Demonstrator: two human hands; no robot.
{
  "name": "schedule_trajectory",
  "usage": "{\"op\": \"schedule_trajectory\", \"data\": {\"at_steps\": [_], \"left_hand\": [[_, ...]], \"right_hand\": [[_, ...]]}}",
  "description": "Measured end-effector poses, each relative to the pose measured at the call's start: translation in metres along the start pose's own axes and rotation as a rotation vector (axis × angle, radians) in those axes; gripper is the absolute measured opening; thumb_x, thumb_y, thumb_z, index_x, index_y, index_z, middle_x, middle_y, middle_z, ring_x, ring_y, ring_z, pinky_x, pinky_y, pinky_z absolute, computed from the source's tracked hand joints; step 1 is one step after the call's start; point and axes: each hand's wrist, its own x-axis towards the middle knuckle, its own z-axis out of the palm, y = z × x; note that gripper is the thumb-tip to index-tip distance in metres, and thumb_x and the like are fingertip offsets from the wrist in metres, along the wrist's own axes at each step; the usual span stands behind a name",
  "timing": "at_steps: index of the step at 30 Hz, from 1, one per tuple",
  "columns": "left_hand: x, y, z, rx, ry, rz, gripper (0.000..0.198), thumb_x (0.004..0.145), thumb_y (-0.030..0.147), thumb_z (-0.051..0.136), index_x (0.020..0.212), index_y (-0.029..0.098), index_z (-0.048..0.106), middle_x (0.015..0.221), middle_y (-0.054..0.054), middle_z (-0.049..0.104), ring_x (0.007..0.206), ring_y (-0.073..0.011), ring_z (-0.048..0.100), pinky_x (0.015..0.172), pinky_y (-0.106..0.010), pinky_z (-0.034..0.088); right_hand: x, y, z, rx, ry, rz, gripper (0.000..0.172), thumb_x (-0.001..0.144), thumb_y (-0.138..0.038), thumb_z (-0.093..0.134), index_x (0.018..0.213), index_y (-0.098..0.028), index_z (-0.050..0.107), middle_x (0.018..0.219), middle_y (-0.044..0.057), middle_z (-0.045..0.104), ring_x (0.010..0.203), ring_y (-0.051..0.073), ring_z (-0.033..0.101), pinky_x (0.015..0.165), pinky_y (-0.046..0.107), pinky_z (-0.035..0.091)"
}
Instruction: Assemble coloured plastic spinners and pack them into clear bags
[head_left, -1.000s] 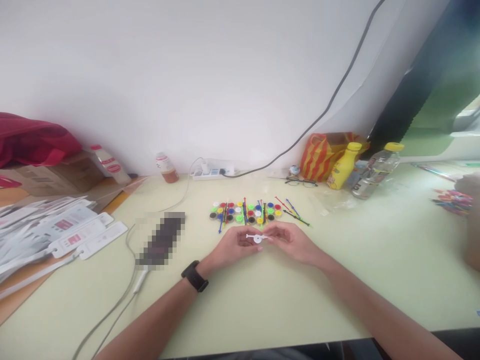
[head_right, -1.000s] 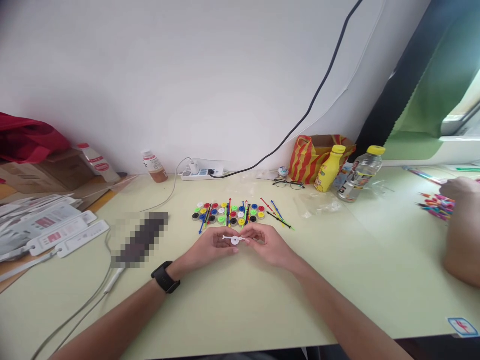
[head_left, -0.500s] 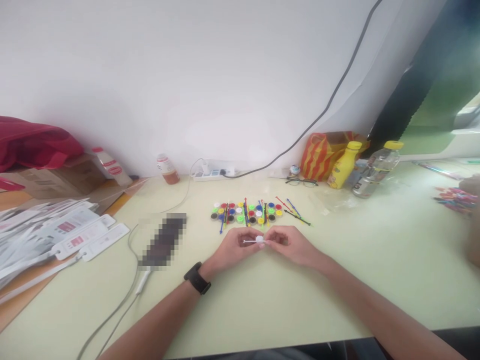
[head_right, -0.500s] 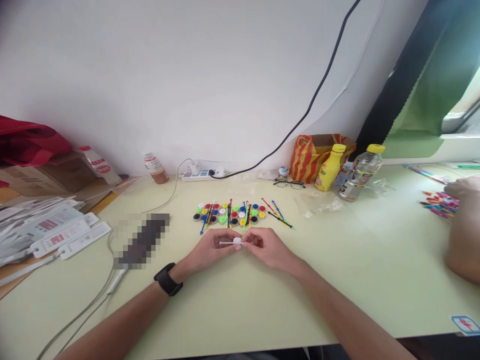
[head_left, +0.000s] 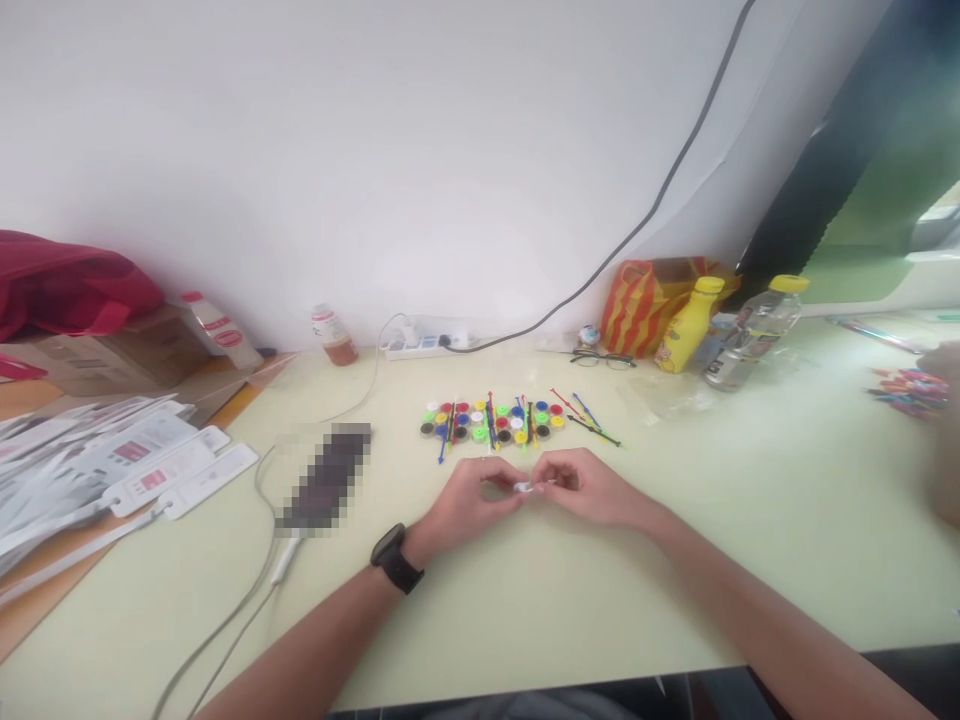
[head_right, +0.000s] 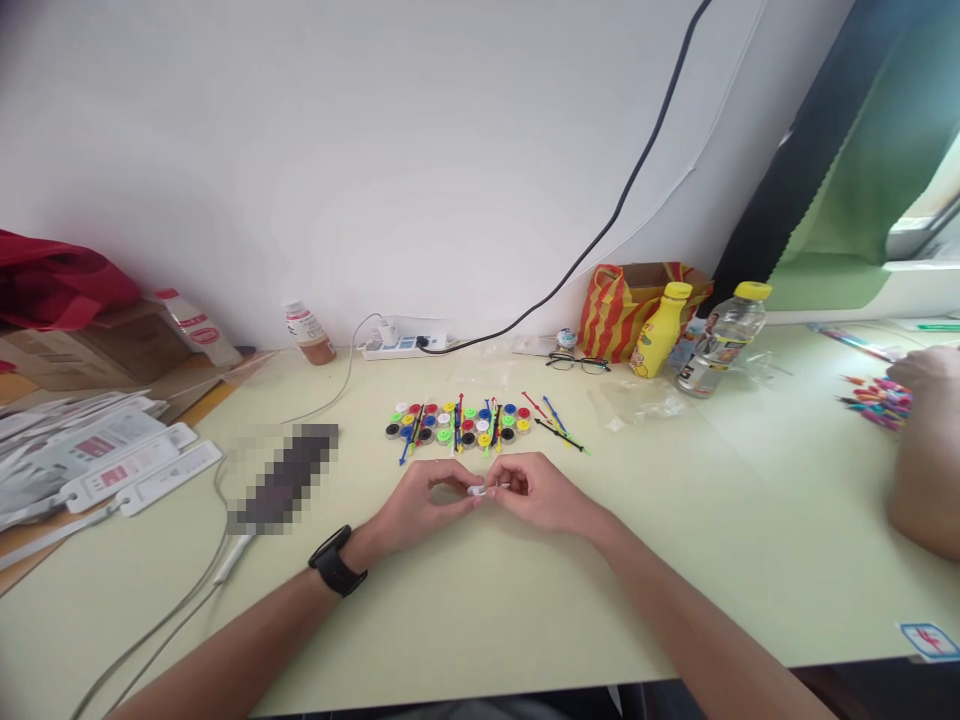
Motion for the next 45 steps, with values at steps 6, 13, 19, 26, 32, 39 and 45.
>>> {"op": "schedule_trajectory", "data": {"at_steps": [6,13,19,26,32,39,45], "left_hand": [[-0.001,0.0,-0.001,-0.005,-0.048,-0.004,0.02,0.087,0.033,0.076,0.094,0.016,0.081,0.088,-0.009,0.079,0.079,-0.0208,0.073,0.077,-0.032,0.061],[-0.001,0.003,0.001,-0.15,-0.036,-0.055,0.027,0.086,0.04,0.079,0.091,0.014,0.077,0.087,-0.009,0.076,0.079,-0.0201,0.07,0.079,-0.035,0.059],[0.001,0.013,-0.007,-0.452,-0.173,-0.118,0.029,0.092,0.042,0.073,0.104,0.016,0.075,0.103,-0.011,0.075,0.095,-0.0215,0.07,0.086,-0.034,0.055],[0.004,0.002,-0.007,-0.519,-0.073,-0.182,0.029,0.087,0.04,0.08,0.103,0.017,0.072,0.097,-0.008,0.075,0.091,-0.0202,0.073,0.087,-0.035,0.058],[0.005,0.003,-0.006,-0.539,-0.009,-0.179,0.031,0.082,0.039,0.085,0.098,0.015,0.072,0.095,-0.008,0.077,0.09,-0.0213,0.074,0.09,-0.038,0.059],[0.005,0.003,-0.008,-0.517,0.002,-0.168,0.031,0.083,0.038,0.084,0.099,0.015,0.071,0.093,-0.008,0.076,0.089,-0.021,0.074,0.089,-0.039,0.059],[0.005,0.001,-0.006,-0.52,-0.009,-0.17,0.031,0.086,0.038,0.081,0.106,0.017,0.071,0.102,-0.009,0.076,0.095,-0.0211,0.074,0.093,-0.039,0.058]], "right_hand": [[0.001,-0.002,-0.003,0.064,-0.031,0.024,0.022,0.092,-0.041,0.068,0.091,-0.019,0.07,0.08,0.002,0.064,0.072,0.016,0.055,0.064,0.028,0.044],[0.002,-0.001,-0.005,0.137,-0.016,0.015,0.027,0.091,-0.046,0.069,0.09,-0.019,0.069,0.083,0.001,0.064,0.072,0.015,0.055,0.066,0.029,0.043],[0.005,0.004,-0.007,0.154,0.021,0.006,0.029,0.093,-0.049,0.067,0.096,-0.02,0.068,0.089,0.003,0.066,0.075,0.016,0.059,0.07,0.03,0.048],[0.006,0.004,-0.004,-0.047,0.293,-0.138,0.029,0.095,-0.049,0.063,0.112,-0.026,0.07,0.107,0.008,0.064,0.084,0.02,0.062,0.074,0.035,0.054],[0.002,-0.003,-0.004,0.045,0.17,-0.069,0.055,0.102,-0.062,0.043,0.075,-0.021,0.069,0.075,0.004,0.058,0.068,0.017,0.054,0.067,0.032,0.048],[0.003,-0.004,-0.008,0.011,0.114,-0.087,0.06,0.1,-0.062,0.049,0.057,-0.021,0.054,0.06,0.0,0.049,0.058,0.015,0.042,0.06,0.031,0.037],[0.007,0.004,-0.005,0.013,0.142,-0.06,0.043,0.093,-0.059,0.062,0.075,-0.02,0.062,0.072,0.0,0.056,0.064,0.015,0.047,0.058,0.028,0.039]]}}
